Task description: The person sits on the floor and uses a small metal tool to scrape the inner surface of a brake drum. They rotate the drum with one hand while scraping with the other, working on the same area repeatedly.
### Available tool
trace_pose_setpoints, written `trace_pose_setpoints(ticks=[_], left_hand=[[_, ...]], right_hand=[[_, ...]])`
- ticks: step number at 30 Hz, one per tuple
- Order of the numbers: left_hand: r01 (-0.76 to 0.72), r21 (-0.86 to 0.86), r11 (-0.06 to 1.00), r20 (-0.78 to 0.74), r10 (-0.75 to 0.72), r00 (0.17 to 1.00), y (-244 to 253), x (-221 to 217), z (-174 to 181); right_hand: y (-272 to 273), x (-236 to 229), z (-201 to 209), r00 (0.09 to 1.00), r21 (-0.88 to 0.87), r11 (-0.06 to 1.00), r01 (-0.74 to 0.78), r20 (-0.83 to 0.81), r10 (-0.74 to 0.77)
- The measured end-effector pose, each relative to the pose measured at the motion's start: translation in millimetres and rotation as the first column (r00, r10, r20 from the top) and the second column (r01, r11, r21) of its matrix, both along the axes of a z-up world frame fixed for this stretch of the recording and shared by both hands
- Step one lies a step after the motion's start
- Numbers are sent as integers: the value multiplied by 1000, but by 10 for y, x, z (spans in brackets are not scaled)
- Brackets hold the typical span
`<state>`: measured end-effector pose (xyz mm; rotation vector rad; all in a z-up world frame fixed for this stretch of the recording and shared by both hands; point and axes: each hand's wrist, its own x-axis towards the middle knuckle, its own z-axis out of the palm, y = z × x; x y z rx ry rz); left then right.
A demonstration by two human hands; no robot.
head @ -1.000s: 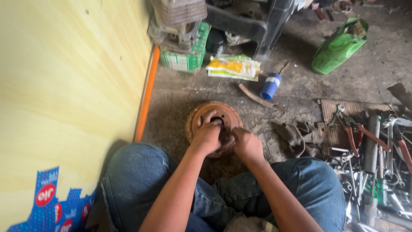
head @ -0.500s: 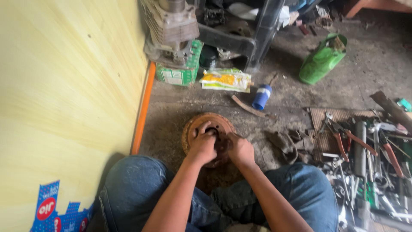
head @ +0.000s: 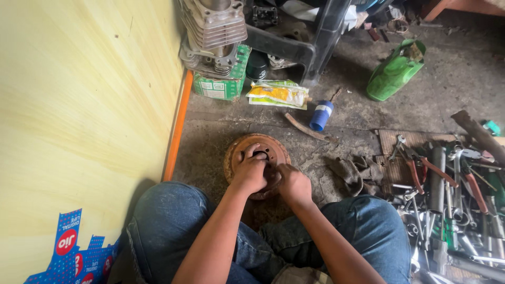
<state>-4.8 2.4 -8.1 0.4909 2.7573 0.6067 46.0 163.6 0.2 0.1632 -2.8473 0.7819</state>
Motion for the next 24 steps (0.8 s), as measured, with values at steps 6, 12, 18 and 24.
trace_pose_setpoints(ticks=[6, 12, 18, 24], left_hand=[[-7, 41, 999, 18, 7, 1000, -8, 63, 213], [0, 58, 998, -87, 5, 996, -27, 36, 55], [18, 36, 999, -23, -18, 1000, -19, 41, 129], [-2, 71, 997, 17, 1, 1000, -29, 91, 218]], right_hand=[[15, 33, -70, 999, 3, 1000, 17, 42, -18], [13, -92, -189, 996, -9, 996, 91, -13, -91], [-63, 85, 14, 999, -12, 1000, 28, 29, -28], [-132, 80, -87, 996, -66, 994, 87, -8, -88]])
